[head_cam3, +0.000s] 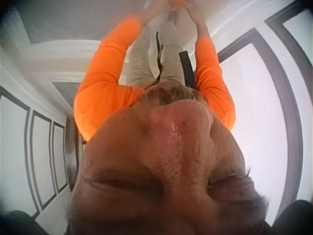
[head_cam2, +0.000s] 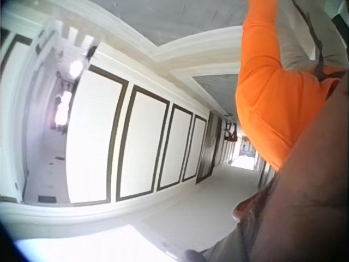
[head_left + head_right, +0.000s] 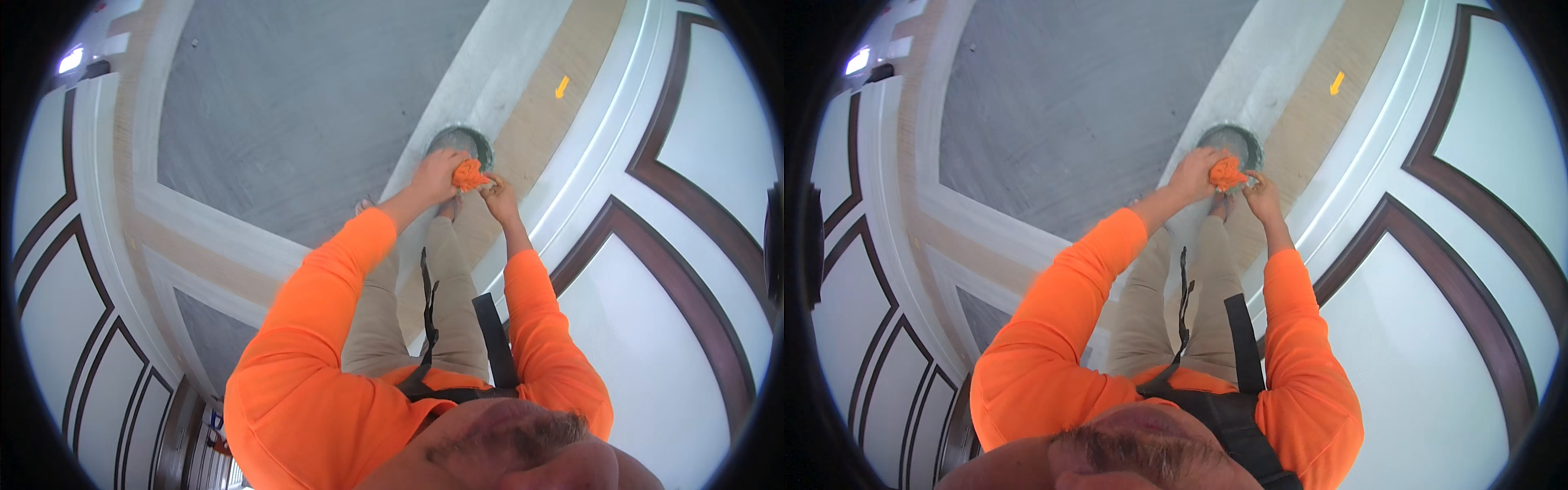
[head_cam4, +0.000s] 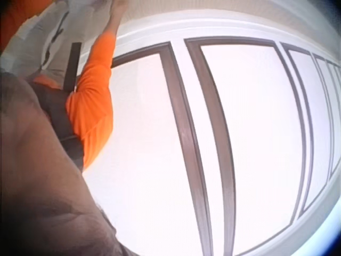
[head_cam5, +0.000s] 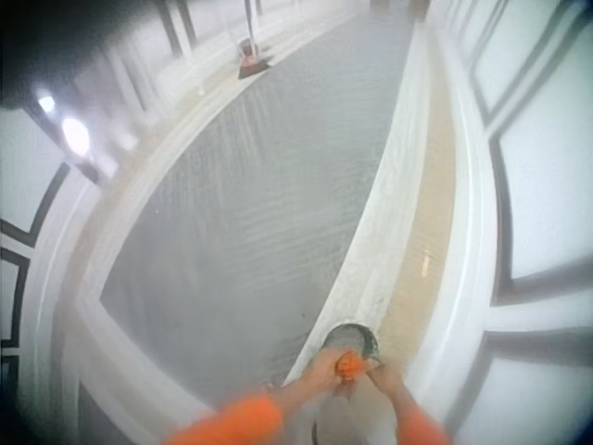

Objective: The person wipes the wall and ceiling trim with an orange cloth, then walks to a kitchen area to rinse the cloth in a sink. After wringing it out, the person returns to the hallway and continues wiping the wall trim.

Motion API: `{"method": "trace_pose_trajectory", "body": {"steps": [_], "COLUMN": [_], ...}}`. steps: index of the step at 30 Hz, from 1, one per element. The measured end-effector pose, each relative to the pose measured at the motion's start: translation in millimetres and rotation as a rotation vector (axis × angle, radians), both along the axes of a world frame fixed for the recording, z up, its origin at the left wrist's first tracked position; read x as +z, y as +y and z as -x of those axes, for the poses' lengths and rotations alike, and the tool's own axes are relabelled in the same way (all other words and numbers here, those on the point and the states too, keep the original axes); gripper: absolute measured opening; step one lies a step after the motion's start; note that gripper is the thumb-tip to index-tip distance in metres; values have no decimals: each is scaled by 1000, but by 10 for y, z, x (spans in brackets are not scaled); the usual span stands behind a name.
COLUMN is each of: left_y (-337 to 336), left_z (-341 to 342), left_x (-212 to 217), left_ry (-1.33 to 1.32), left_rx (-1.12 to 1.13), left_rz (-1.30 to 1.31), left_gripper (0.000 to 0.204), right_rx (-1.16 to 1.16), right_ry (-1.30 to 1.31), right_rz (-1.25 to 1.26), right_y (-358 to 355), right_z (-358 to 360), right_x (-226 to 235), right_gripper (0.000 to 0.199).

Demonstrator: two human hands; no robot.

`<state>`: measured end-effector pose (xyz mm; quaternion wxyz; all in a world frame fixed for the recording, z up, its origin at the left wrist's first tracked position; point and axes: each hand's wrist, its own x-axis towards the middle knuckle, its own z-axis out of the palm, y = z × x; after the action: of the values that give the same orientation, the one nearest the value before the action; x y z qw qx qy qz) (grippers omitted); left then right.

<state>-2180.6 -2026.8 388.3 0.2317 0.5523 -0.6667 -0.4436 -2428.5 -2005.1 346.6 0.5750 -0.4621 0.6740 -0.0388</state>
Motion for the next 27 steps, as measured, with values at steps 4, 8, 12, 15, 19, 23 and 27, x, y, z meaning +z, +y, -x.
{"method": "trace_pose_trajectory", "body": {"steps": [4, 8, 12, 15, 19, 23, 27], "left_y": [138, 369, 662, 1096, 1328, 985, 430], "left_z": [-524, -1311, -2329, -3022, -3649, -3937, -4372], "left_x": [637, 1161, 1786, 2047, 2191, 2485, 2460], "left_ry": [117, 84, 167, 467, 701, 923, 1066], "left_rx": [151, 287, 558, 956, 1206, 1404, 1193], "left_rz": [-90, 168, -157, -399, -361, -273, -192], "left_gripper": [61, 56, 42, 37, 32, 20, 16], "right_rx": [170, 198, 82, 227, 288, 174, 448], "right_ry": [124, 264, 397, 446, 394, 402, 413], "right_rz": [396, 524, 325, 118, -130, -365, -207], "right_y": [-108, -13, 405, 795, 1370, 1117, -531], "right_z": [-285, -192, 154, 184, 440, 360, -12], "right_x": [667, 1120, 1504, 1646, 1228, 676, 389], "right_gripper": [72, 74, 61, 59, 53, 52, 53]}}
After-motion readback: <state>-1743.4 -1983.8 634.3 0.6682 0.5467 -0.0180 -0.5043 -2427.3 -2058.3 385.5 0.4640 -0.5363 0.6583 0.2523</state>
